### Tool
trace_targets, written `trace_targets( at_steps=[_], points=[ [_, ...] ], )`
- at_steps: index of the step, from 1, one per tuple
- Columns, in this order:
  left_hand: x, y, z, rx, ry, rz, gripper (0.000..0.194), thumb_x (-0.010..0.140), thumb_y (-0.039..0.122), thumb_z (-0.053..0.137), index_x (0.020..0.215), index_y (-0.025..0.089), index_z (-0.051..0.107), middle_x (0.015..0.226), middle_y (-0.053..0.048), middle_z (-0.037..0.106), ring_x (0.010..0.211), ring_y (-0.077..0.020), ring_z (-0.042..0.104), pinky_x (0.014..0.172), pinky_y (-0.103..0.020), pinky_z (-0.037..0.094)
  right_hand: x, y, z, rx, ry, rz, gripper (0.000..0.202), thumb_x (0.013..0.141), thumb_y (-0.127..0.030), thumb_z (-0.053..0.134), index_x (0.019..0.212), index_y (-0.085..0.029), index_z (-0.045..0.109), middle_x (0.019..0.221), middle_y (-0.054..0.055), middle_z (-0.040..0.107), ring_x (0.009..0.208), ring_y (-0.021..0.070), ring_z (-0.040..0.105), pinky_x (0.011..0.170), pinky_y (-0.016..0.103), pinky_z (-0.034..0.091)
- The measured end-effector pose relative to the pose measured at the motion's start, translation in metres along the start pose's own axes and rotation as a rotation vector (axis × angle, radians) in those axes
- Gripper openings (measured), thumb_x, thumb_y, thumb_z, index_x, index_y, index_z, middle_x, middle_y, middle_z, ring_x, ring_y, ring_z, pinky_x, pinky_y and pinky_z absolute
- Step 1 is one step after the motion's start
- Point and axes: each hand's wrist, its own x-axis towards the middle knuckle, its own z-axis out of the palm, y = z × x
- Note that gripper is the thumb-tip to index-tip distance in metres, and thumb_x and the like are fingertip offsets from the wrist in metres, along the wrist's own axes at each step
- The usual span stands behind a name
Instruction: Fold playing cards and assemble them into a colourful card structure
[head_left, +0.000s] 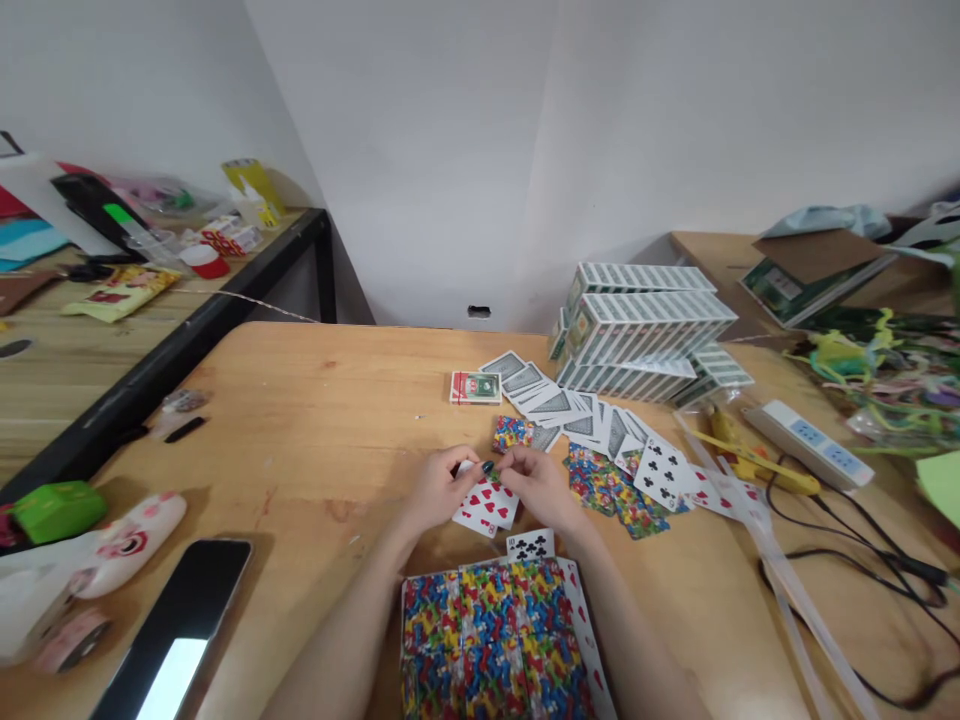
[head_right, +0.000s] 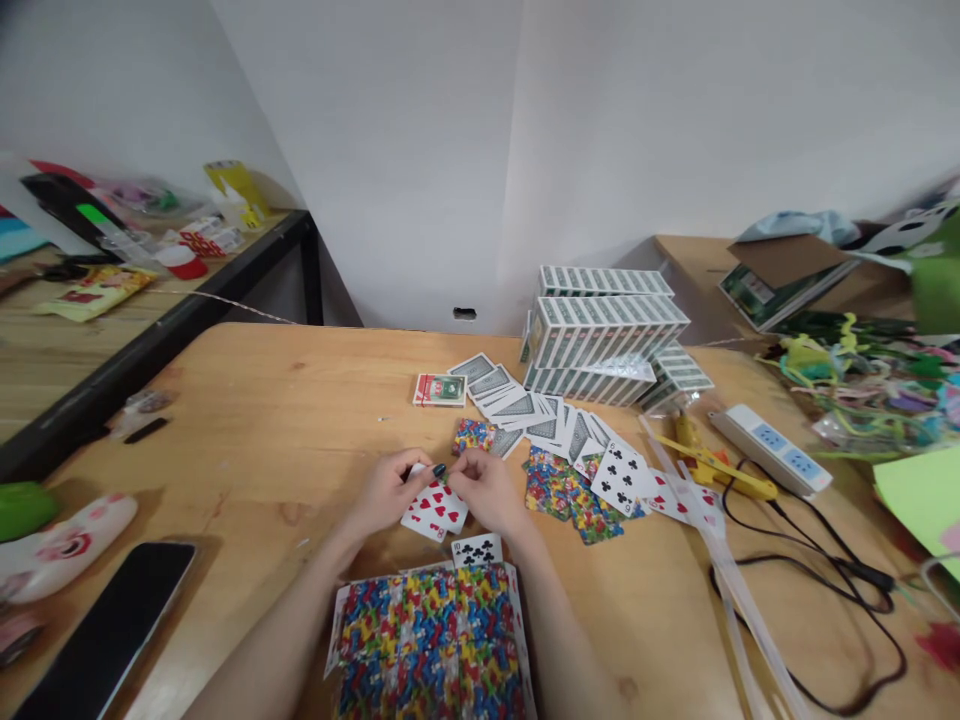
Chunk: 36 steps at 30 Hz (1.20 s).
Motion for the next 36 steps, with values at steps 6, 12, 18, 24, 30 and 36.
trace_targets(
  at_steps=[6, 12, 18, 24, 30, 36],
  points=[
    [0.001, -0.001, 0.000, 0.007, 0.003, 0.007, 0.017, 0.076, 0.027, 0.048, 0.066, 0.015, 0.054, 0.056, 0.004, 0.048, 0.052, -0.0082, 0.042, 0.050, -0.018, 0.032, -0.005, -0.004, 0.000, -0.009, 0.002, -0.013, 0.007, 0.061, -0.016, 0.047, 0.064, -0.017, 0.052, 0.048, -0.007, 0.045, 0.043, 0.0071, 0.037, 0.042, 0.019, 0.026],
    [0.001, 0.000, 0.001, 0.001, 0.016, 0.010, 0.018, 0.075, 0.028, 0.048, 0.065, 0.014, 0.055, 0.055, 0.004, 0.048, 0.051, -0.0079, 0.041, 0.050, -0.018, 0.032, -0.007, -0.007, -0.002, 0.002, -0.008, -0.004, 0.011, 0.061, -0.015, 0.045, 0.068, -0.016, 0.053, 0.049, -0.007, 0.045, 0.044, 0.0072, 0.037, 0.043, 0.019, 0.027],
    [0.000, 0.002, 0.001, 0.004, 0.016, 0.009, 0.018, 0.075, 0.029, 0.048, 0.066, 0.015, 0.054, 0.055, 0.004, 0.048, 0.053, -0.0082, 0.041, 0.051, -0.019, 0.032, -0.007, -0.003, -0.005, 0.033, -0.025, 0.025, 0.016, 0.061, -0.015, 0.045, 0.073, -0.016, 0.055, 0.051, -0.006, 0.047, 0.044, 0.0074, 0.038, 0.043, 0.019, 0.027],
    [0.001, 0.001, 0.003, -0.066, 0.107, -0.070, 0.018, 0.077, 0.030, 0.046, 0.069, 0.015, 0.053, 0.057, 0.004, 0.048, 0.051, -0.0078, 0.040, 0.049, -0.018, 0.032, -0.006, 0.007, -0.014, 0.140, 0.008, 0.002, 0.023, 0.067, -0.020, 0.046, 0.085, -0.016, 0.060, 0.057, -0.004, 0.051, 0.048, 0.0081, 0.042, 0.048, 0.020, 0.034],
    [0.001, 0.000, 0.007, -0.095, 0.185, -0.103, 0.020, 0.078, 0.034, 0.045, 0.075, 0.015, 0.053, 0.062, 0.003, 0.051, 0.054, -0.0085, 0.043, 0.052, -0.018, 0.036, -0.006, 0.011, -0.014, 0.253, 0.024, 0.011, 0.024, 0.069, -0.032, 0.056, 0.085, -0.015, 0.060, 0.066, -0.001, 0.057, 0.059, 0.0114, 0.051, 0.058, 0.024, 0.041],
    [0.002, 0.000, 0.007, -0.102, 0.111, -0.064, 0.021, 0.075, 0.032, 0.050, 0.076, 0.014, 0.060, 0.063, 0.000, 0.058, 0.056, -0.0101, 0.048, 0.052, -0.019, 0.038, -0.003, 0.014, -0.008, 0.071, 0.111, -0.044, 0.027, 0.069, -0.041, 0.057, 0.075, -0.016, 0.060, 0.056, -0.002, 0.053, 0.048, 0.0096, 0.043, 0.045, 0.021, 0.034]
  ],
)
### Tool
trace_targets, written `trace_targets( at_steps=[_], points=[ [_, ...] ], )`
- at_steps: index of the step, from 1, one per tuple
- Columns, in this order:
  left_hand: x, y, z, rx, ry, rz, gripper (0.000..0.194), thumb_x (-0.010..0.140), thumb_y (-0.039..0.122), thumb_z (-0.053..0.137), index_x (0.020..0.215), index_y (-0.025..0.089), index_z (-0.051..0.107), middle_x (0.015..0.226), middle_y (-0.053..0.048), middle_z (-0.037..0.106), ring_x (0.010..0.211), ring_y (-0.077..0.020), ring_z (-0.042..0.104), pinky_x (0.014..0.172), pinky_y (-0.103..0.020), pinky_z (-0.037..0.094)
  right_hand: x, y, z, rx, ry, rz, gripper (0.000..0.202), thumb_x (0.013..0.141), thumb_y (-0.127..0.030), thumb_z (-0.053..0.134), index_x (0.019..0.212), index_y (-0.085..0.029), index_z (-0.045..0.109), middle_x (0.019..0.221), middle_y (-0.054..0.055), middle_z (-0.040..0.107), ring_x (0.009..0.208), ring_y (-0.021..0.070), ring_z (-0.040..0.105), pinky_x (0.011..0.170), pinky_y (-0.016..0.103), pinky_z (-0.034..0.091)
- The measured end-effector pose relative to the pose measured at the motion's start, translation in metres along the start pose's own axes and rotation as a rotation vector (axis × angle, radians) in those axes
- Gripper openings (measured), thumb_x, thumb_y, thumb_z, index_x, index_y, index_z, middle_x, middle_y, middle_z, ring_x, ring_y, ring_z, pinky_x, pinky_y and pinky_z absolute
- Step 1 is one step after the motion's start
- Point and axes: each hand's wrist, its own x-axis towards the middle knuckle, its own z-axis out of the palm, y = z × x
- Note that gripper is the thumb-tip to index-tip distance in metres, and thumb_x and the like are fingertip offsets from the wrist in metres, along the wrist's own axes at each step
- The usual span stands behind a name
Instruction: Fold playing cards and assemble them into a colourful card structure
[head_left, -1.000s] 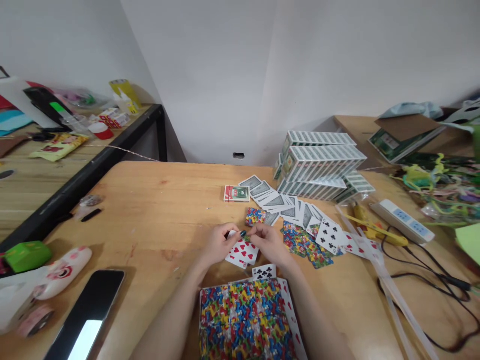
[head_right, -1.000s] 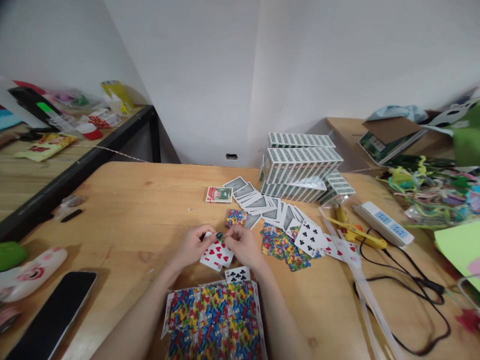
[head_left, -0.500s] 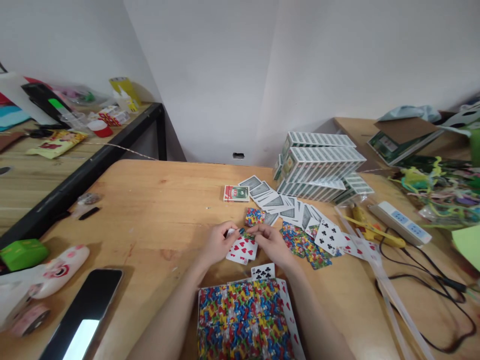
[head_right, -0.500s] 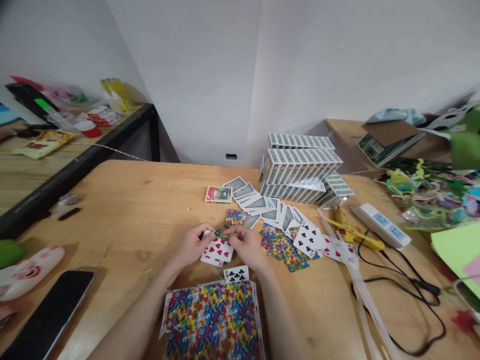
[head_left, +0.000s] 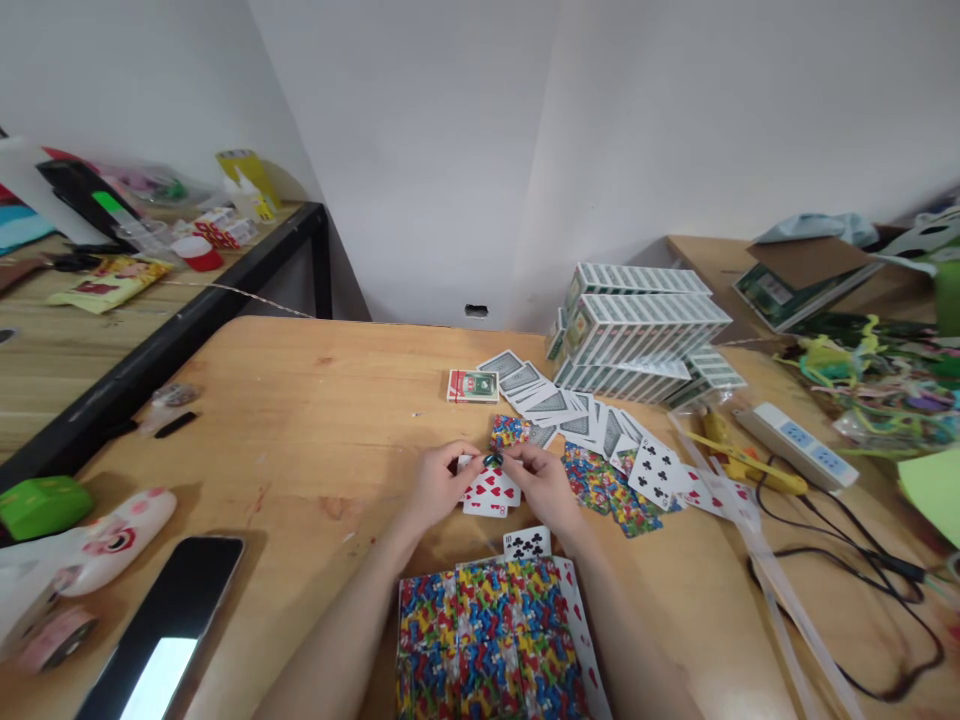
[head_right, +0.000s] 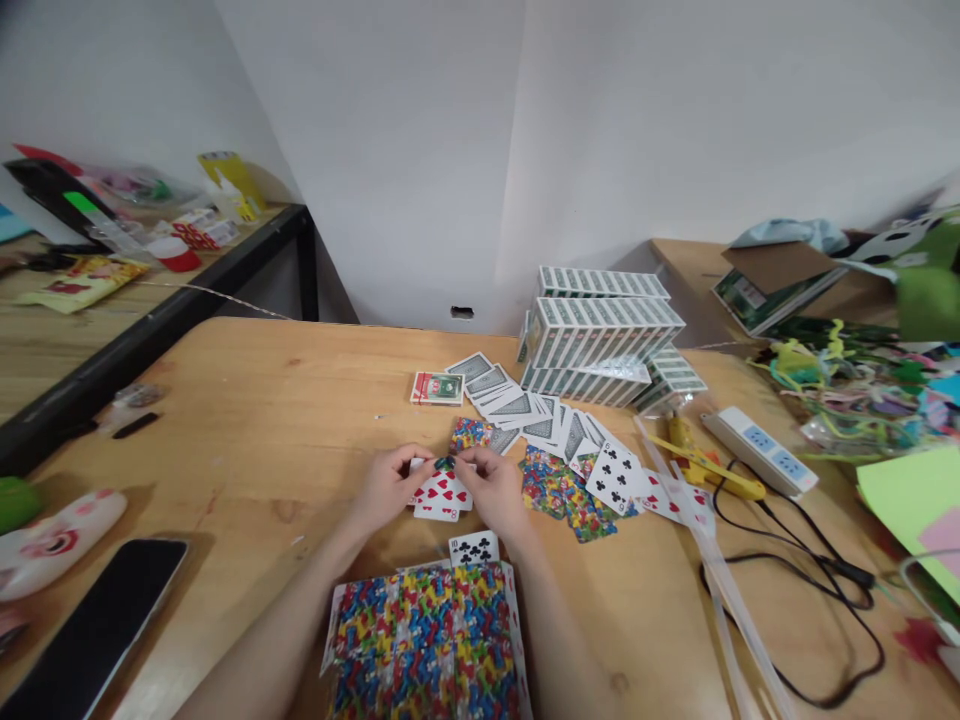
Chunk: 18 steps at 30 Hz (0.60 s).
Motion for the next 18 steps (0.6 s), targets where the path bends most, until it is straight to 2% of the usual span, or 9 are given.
trace_targets(
  at_steps=[4, 10, 15, 18],
  points=[
    [0.000, 0.000, -0.005, -0.053, -0.140, -0.007, 0.020, 0.073, 0.028, 0.052, 0.077, 0.013, 0.064, 0.069, -0.003, 0.063, 0.060, -0.0118, 0.052, 0.056, -0.021, 0.040, 0.000, 0.002, 0.002, -0.093, -0.022, -0.026, 0.025, 0.071, -0.041, 0.055, 0.073, -0.017, 0.060, 0.056, -0.001, 0.052, 0.048, 0.0098, 0.041, 0.044, 0.021, 0.032],
    [0.001, 0.001, -0.011, -0.112, -0.282, -0.073, 0.020, 0.071, 0.021, 0.049, 0.078, 0.012, 0.065, 0.065, -0.001, 0.061, 0.054, -0.0100, 0.048, 0.050, -0.019, 0.036, -0.001, 0.006, 0.003, -0.166, 0.022, -0.018, 0.023, 0.070, -0.039, 0.055, 0.071, -0.017, 0.060, 0.055, -0.001, 0.053, 0.047, 0.0101, 0.041, 0.044, 0.021, 0.032],
    [0.002, 0.005, -0.011, -0.038, -0.316, -0.048, 0.017, 0.068, 0.018, 0.045, 0.063, 0.013, 0.061, 0.052, 0.003, 0.049, 0.047, -0.0069, 0.036, 0.043, -0.017, 0.025, -0.002, 0.004, 0.004, -0.233, 0.030, -0.045, 0.022, 0.070, -0.038, 0.055, 0.070, -0.018, 0.062, 0.053, -0.001, 0.054, 0.045, 0.0103, 0.040, 0.043, 0.022, 0.029],
    [0.002, 0.006, -0.011, -0.028, -0.329, -0.033, 0.018, 0.067, 0.017, 0.043, 0.056, 0.013, 0.056, 0.049, 0.004, 0.044, 0.046, -0.0066, 0.033, 0.043, -0.018, 0.024, -0.003, 0.001, 0.005, -0.234, 0.033, -0.047, 0.021, 0.070, -0.037, 0.054, 0.069, -0.017, 0.061, 0.051, -0.001, 0.053, 0.044, 0.0104, 0.039, 0.042, 0.022, 0.028]
  ],
)
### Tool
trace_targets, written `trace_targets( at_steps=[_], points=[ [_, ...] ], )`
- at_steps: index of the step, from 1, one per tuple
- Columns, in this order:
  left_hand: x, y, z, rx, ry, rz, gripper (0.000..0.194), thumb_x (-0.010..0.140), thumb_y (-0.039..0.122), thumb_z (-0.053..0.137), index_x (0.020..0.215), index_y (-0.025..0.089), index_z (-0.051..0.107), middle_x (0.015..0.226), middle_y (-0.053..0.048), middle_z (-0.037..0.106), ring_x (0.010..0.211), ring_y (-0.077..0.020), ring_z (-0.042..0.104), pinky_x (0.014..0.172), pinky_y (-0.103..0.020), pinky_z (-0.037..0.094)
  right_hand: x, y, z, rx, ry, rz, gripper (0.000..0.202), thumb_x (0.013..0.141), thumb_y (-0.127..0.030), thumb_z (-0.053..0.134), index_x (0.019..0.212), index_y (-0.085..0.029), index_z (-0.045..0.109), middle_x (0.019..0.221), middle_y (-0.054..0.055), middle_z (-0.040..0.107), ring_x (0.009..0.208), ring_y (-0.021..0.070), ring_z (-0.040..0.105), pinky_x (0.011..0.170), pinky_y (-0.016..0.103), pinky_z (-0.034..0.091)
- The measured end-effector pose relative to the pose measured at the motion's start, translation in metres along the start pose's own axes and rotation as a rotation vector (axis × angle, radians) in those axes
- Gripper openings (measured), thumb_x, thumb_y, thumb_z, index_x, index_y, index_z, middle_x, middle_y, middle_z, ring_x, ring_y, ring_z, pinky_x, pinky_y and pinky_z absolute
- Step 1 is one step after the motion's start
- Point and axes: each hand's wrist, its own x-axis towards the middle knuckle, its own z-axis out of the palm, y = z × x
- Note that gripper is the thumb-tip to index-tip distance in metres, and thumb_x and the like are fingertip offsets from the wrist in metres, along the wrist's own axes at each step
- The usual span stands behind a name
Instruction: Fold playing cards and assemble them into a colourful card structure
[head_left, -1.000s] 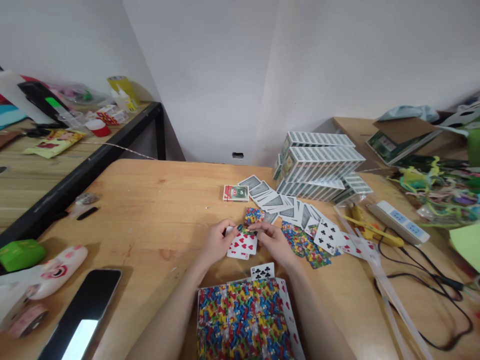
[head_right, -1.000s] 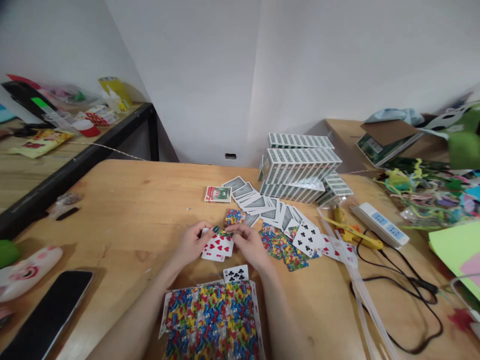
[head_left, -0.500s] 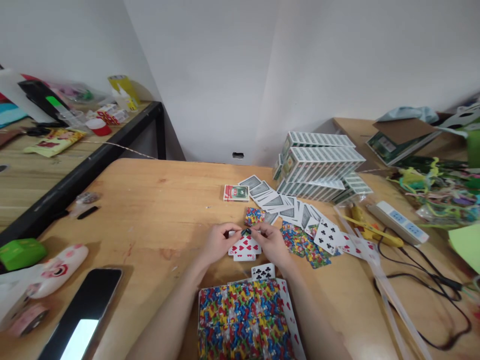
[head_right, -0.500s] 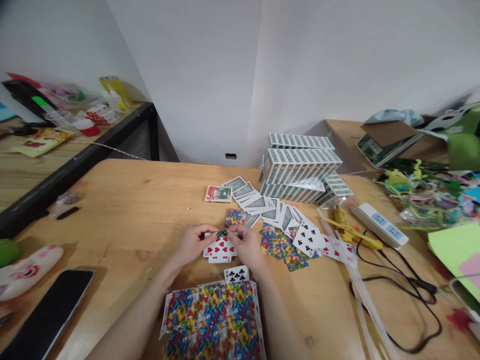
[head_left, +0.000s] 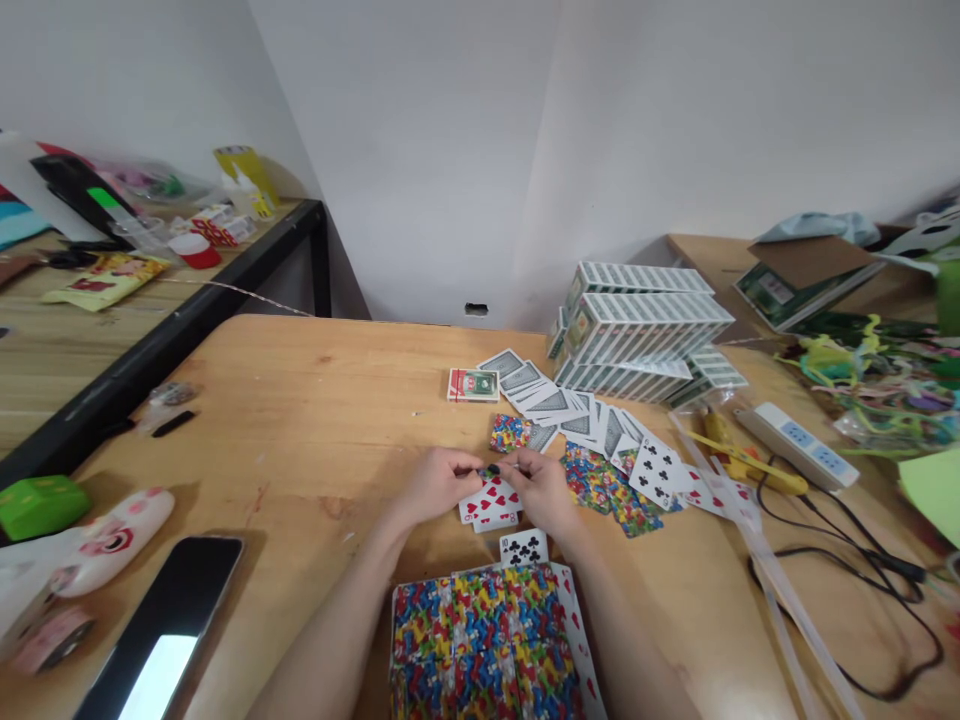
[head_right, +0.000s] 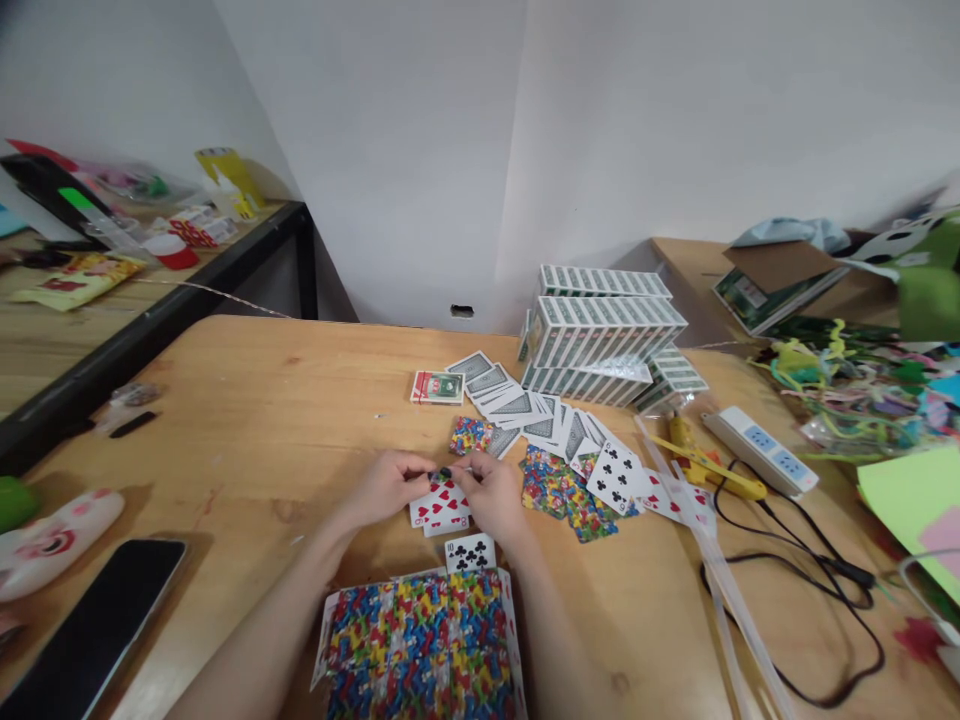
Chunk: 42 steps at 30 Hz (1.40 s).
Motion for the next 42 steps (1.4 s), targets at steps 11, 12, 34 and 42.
trace_targets(
  at_steps=[11, 12, 34, 42],
  points=[
    [-0.001, 0.001, -0.006, -0.083, -0.114, -0.034, 0.029, 0.065, 0.012, 0.042, 0.078, 0.014, 0.067, 0.067, -0.001, 0.064, 0.052, -0.0099, 0.048, 0.047, -0.018, 0.034, 0.000, 0.003, 0.000, 0.037, 0.005, 0.027, 0.019, 0.068, -0.036, 0.056, 0.068, -0.017, 0.063, 0.054, 0.000, 0.056, 0.046, 0.0110, 0.043, 0.043, 0.022, 0.030],
    [-0.001, 0.001, -0.006, -0.100, -0.126, -0.030, 0.030, 0.065, 0.011, 0.042, 0.079, 0.014, 0.068, 0.068, -0.002, 0.065, 0.053, -0.0099, 0.049, 0.047, -0.018, 0.035, 0.000, 0.003, 0.000, 0.044, 0.006, 0.030, 0.019, 0.068, -0.036, 0.056, 0.068, -0.017, 0.062, 0.054, 0.000, 0.056, 0.046, 0.0110, 0.043, 0.043, 0.022, 0.030],
    [-0.001, -0.010, -0.001, -0.231, 0.023, -0.103, 0.018, 0.071, 0.021, 0.051, 0.077, 0.011, 0.065, 0.064, -0.002, 0.063, 0.052, -0.0092, 0.053, 0.049, -0.019, 0.040, 0.000, 0.007, -0.010, 0.129, 0.028, 0.037, 0.026, 0.070, -0.041, 0.056, 0.067, -0.014, 0.057, 0.053, -0.002, 0.049, 0.046, 0.0096, 0.041, 0.044, 0.021, 0.031],
    [-0.002, -0.006, 0.001, -0.170, 0.085, -0.099, 0.022, 0.069, 0.022, 0.052, 0.082, 0.011, 0.066, 0.070, -0.005, 0.065, 0.056, -0.0107, 0.054, 0.050, -0.020, 0.041, 0.001, 0.009, -0.010, 0.143, 0.035, 0.050, 0.030, 0.068, -0.044, 0.057, 0.067, -0.014, 0.056, 0.050, -0.002, 0.047, 0.044, 0.0092, 0.039, 0.041, 0.021, 0.029]
  ],
)
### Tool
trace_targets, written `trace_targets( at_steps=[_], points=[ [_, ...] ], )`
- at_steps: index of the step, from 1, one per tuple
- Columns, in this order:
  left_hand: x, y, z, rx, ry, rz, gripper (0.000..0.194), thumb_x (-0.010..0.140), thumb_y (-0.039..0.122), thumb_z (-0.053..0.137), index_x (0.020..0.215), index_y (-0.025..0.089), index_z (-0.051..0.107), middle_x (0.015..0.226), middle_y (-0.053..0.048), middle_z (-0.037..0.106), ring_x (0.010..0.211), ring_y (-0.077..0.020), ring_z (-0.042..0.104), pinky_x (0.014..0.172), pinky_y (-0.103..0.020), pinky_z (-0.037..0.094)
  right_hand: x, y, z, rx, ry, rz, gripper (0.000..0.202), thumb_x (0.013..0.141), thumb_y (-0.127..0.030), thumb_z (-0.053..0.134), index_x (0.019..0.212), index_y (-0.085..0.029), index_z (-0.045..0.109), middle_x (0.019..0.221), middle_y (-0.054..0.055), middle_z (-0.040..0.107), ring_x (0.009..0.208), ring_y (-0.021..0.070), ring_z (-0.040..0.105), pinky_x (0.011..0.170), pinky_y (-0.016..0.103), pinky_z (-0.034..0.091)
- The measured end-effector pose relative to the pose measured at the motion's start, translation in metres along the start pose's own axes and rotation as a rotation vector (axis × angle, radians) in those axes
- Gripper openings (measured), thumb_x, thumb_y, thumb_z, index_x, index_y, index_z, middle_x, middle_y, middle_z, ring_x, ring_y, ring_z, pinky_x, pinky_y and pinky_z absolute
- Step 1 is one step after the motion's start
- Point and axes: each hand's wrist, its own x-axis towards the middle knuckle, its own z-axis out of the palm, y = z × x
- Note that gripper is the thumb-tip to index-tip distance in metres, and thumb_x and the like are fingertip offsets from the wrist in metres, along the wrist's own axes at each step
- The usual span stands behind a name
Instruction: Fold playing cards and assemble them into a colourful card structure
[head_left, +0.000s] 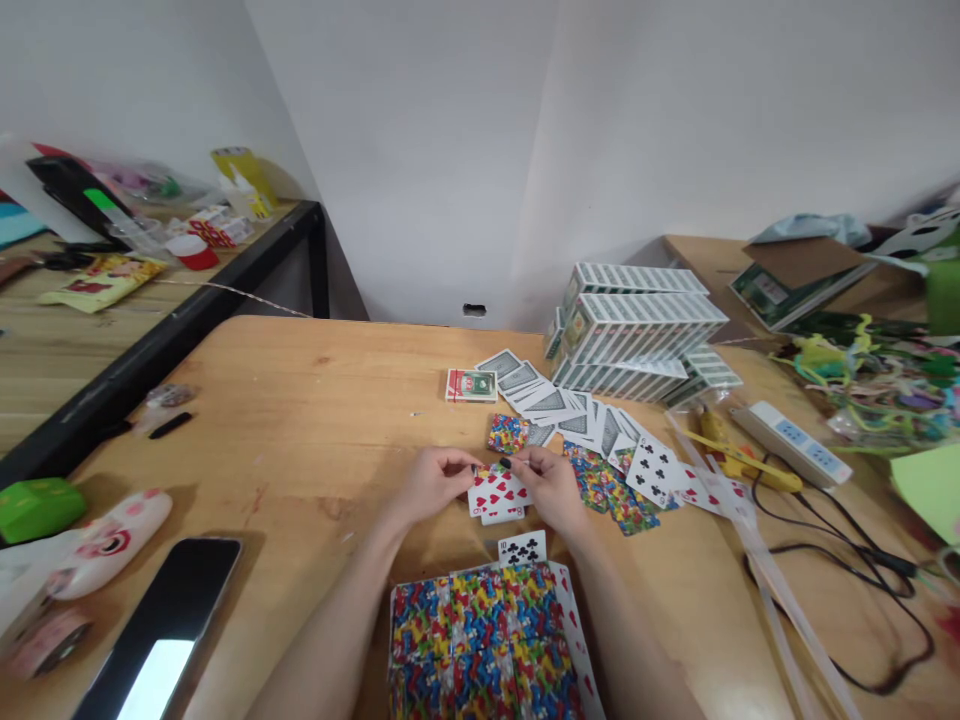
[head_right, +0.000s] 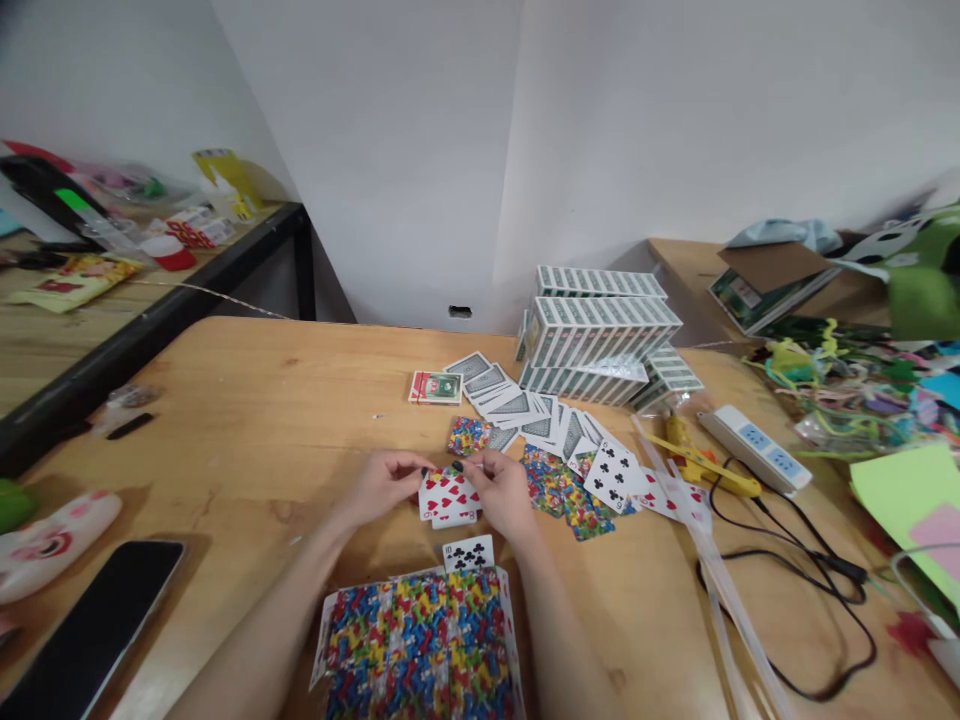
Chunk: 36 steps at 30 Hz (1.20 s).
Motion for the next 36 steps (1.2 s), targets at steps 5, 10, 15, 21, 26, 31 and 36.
trace_targets(
  at_steps=[5, 10, 15, 21, 26, 31, 36],
  points=[
    [0.001, 0.003, 0.001, -0.011, -0.022, 0.029, 0.019, 0.071, 0.025, 0.052, 0.075, 0.011, 0.065, 0.069, -0.004, 0.065, 0.057, -0.0110, 0.055, 0.052, -0.020, 0.042, 0.000, -0.001, 0.001, -0.008, -0.003, 0.000, 0.029, 0.068, -0.044, 0.058, 0.069, -0.015, 0.057, 0.052, -0.001, 0.051, 0.046, 0.0104, 0.042, 0.042, 0.021, 0.031],
    [0.002, -0.002, 0.000, -0.006, 0.009, 0.008, 0.021, 0.069, 0.021, 0.051, 0.078, 0.011, 0.067, 0.068, -0.005, 0.067, 0.054, -0.0114, 0.055, 0.050, -0.020, 0.042, -0.001, 0.000, 0.004, 0.002, 0.003, 0.014, 0.028, 0.067, -0.042, 0.059, 0.069, -0.014, 0.056, 0.050, -0.002, 0.048, 0.043, 0.0089, 0.038, 0.041, 0.020, 0.028],
    [0.001, -0.001, -0.001, 0.040, 0.029, 0.011, 0.026, 0.066, 0.016, 0.050, 0.084, 0.012, 0.068, 0.079, -0.007, 0.069, 0.061, -0.0128, 0.058, 0.054, -0.021, 0.043, -0.001, 0.000, 0.004, 0.013, 0.012, -0.001, 0.026, 0.067, -0.041, 0.059, 0.068, -0.015, 0.055, 0.049, -0.004, 0.045, 0.043, 0.0081, 0.036, 0.040, 0.020, 0.026],
    [0.000, 0.003, 0.000, -0.021, 0.032, 0.005, 0.024, 0.068, 0.021, 0.052, 0.086, 0.012, 0.066, 0.071, -0.005, 0.067, 0.056, -0.0111, 0.055, 0.050, -0.020, 0.042, -0.001, -0.002, 0.005, -0.005, 0.036, -0.022, 0.028, 0.069, -0.044, 0.057, 0.066, -0.016, 0.052, 0.049, -0.004, 0.042, 0.043, 0.0084, 0.034, 0.041, 0.021, 0.025],
    [0.002, 0.003, 0.004, -0.028, 0.063, 0.053, 0.019, 0.070, 0.030, 0.055, 0.076, 0.013, 0.062, 0.065, -0.001, 0.060, 0.054, -0.0095, 0.049, 0.048, -0.019, 0.039, -0.001, -0.005, 0.002, 0.030, 0.021, -0.031, 0.030, 0.071, -0.045, 0.055, 0.063, -0.017, 0.049, 0.050, -0.005, 0.040, 0.045, 0.0086, 0.034, 0.043, 0.021, 0.025],
    [0.004, -0.001, 0.006, 0.003, 0.129, 0.058, 0.022, 0.072, 0.034, 0.052, 0.077, 0.013, 0.058, 0.060, 0.003, 0.053, 0.051, -0.0087, 0.045, 0.047, -0.019, 0.036, 0.000, -0.009, -0.005, 0.107, -0.083, -0.010, 0.034, 0.072, -0.047, 0.052, 0.057, -0.017, 0.046, 0.046, -0.006, 0.037, 0.043, 0.0075, 0.033, 0.042, 0.021, 0.026],
    [0.003, -0.002, 0.008, 0.074, 0.123, 0.093, 0.022, 0.074, 0.035, 0.051, 0.078, 0.014, 0.058, 0.060, 0.003, 0.052, 0.052, -0.0088, 0.044, 0.048, -0.019, 0.035, -0.002, -0.013, -0.004, 0.104, -0.170, 0.051, 0.024, 0.069, -0.039, 0.056, 0.067, -0.015, 0.056, 0.053, -0.003, 0.052, 0.045, 0.0086, 0.043, 0.043, 0.020, 0.033]
  ],
)
